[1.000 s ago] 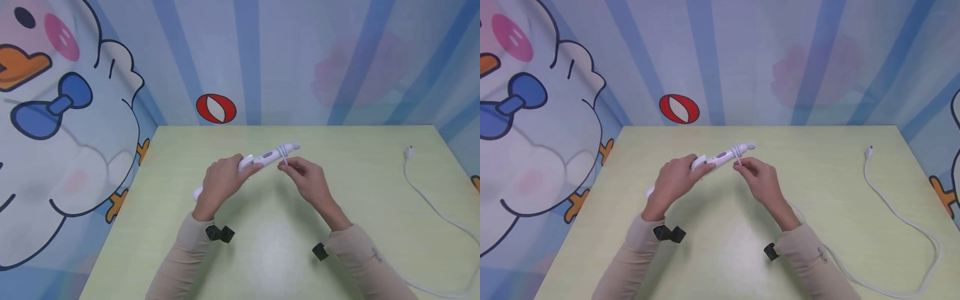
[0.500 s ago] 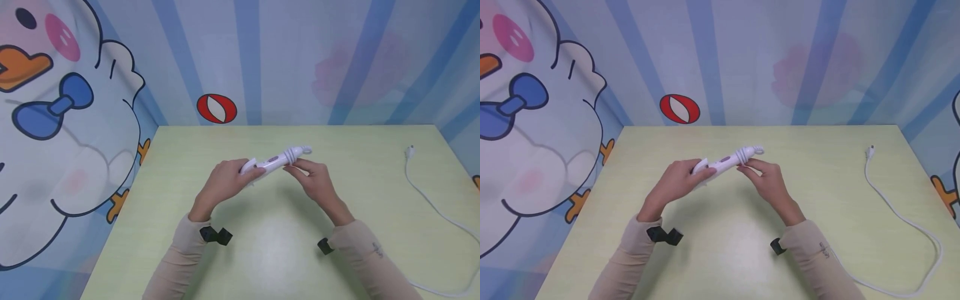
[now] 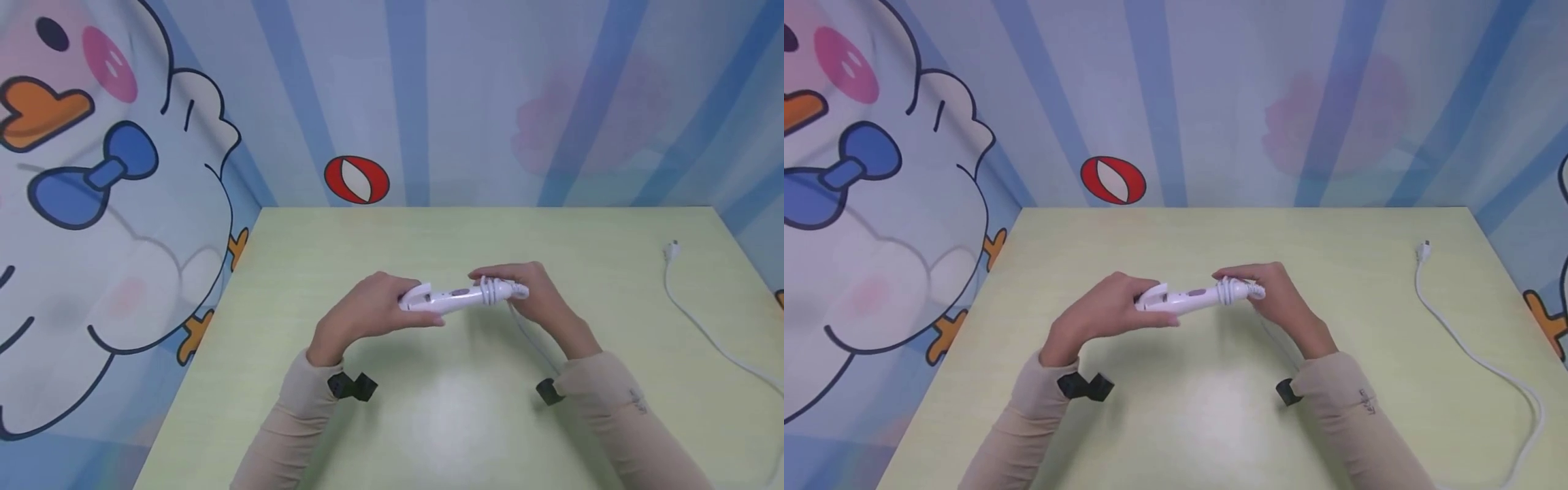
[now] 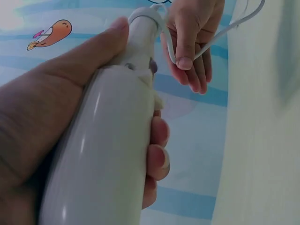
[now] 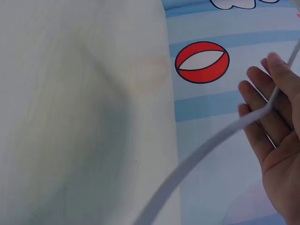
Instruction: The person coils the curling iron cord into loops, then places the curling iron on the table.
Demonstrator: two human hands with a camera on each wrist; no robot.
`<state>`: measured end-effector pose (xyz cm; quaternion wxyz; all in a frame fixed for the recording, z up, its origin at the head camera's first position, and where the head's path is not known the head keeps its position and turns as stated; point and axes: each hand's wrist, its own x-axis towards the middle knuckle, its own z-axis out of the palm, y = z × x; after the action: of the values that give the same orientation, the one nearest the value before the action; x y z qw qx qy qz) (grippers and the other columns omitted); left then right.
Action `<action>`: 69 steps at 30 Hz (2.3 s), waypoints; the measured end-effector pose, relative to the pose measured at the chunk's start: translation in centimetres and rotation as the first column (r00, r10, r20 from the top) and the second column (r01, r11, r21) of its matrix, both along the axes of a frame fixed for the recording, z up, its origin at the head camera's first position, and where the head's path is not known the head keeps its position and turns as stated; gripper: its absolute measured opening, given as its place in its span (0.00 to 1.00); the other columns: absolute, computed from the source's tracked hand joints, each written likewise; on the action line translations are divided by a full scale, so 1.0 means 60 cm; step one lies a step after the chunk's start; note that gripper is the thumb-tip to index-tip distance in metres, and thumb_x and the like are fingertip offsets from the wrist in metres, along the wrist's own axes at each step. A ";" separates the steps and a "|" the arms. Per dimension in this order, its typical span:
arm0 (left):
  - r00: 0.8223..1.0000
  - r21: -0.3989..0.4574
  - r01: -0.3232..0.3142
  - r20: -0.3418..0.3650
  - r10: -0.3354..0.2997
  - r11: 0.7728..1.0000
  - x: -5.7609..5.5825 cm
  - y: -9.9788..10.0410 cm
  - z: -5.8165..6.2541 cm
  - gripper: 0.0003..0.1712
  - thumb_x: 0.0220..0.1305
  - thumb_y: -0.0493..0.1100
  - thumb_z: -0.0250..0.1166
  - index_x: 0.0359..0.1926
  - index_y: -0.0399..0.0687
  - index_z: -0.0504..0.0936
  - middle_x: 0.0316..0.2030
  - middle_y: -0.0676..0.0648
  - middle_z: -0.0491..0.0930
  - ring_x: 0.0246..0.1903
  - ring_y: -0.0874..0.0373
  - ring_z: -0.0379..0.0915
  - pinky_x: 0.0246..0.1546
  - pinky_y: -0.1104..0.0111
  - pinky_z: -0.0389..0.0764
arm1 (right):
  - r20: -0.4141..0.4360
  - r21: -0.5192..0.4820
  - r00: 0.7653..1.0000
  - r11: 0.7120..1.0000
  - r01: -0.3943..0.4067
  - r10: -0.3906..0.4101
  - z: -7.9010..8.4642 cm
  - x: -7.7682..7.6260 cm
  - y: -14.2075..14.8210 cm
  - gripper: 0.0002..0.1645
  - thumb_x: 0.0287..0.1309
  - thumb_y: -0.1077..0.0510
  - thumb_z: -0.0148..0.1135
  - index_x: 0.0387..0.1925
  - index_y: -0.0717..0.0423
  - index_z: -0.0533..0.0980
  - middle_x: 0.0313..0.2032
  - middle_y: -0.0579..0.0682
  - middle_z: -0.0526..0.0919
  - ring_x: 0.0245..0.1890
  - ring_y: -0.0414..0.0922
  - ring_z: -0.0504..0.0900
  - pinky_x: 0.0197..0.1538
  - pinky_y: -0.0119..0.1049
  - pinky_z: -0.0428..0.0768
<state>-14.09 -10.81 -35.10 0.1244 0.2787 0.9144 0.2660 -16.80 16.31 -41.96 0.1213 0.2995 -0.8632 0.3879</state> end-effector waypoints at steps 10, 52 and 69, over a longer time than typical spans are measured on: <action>0.998 -0.118 0.064 0.037 -0.060 0.991 0.008 0.000 -0.003 0.26 0.45 0.73 0.61 0.32 0.60 0.75 0.21 0.58 0.73 0.21 0.63 0.69 0.22 0.70 0.70 | 0.295 0.220 0.954 0.968 -0.120 0.051 0.046 -0.015 0.005 0.10 0.57 0.55 0.61 0.41 0.47 0.82 0.36 0.43 0.85 0.27 0.34 0.79 0.30 0.32 0.73; 0.890 -0.069 -0.422 -0.220 0.399 0.904 -0.012 0.023 -0.043 0.28 0.52 0.71 0.57 0.35 0.53 0.74 0.16 0.52 0.70 0.14 0.58 0.66 0.13 0.68 0.65 | 0.151 0.040 0.956 0.968 0.247 -0.251 0.018 0.055 -0.068 0.12 0.60 0.53 0.59 0.41 0.56 0.79 0.30 0.46 0.83 0.25 0.37 0.79 0.27 0.33 0.76; 0.976 0.079 -0.212 -0.022 0.214 0.974 -0.010 0.007 -0.020 0.27 0.51 0.72 0.57 0.36 0.57 0.76 0.21 0.55 0.74 0.19 0.60 0.69 0.19 0.67 0.69 | 0.427 -0.152 0.904 0.983 0.099 -0.024 0.008 0.023 -0.007 0.16 0.52 0.45 0.63 0.41 0.47 0.83 0.37 0.41 0.85 0.41 0.36 0.82 0.44 0.36 0.78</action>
<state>-14.72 -10.39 -36.31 0.0704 0.1875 0.9300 0.3081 -15.44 15.91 -41.47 -0.0314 0.1694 -0.8416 0.5119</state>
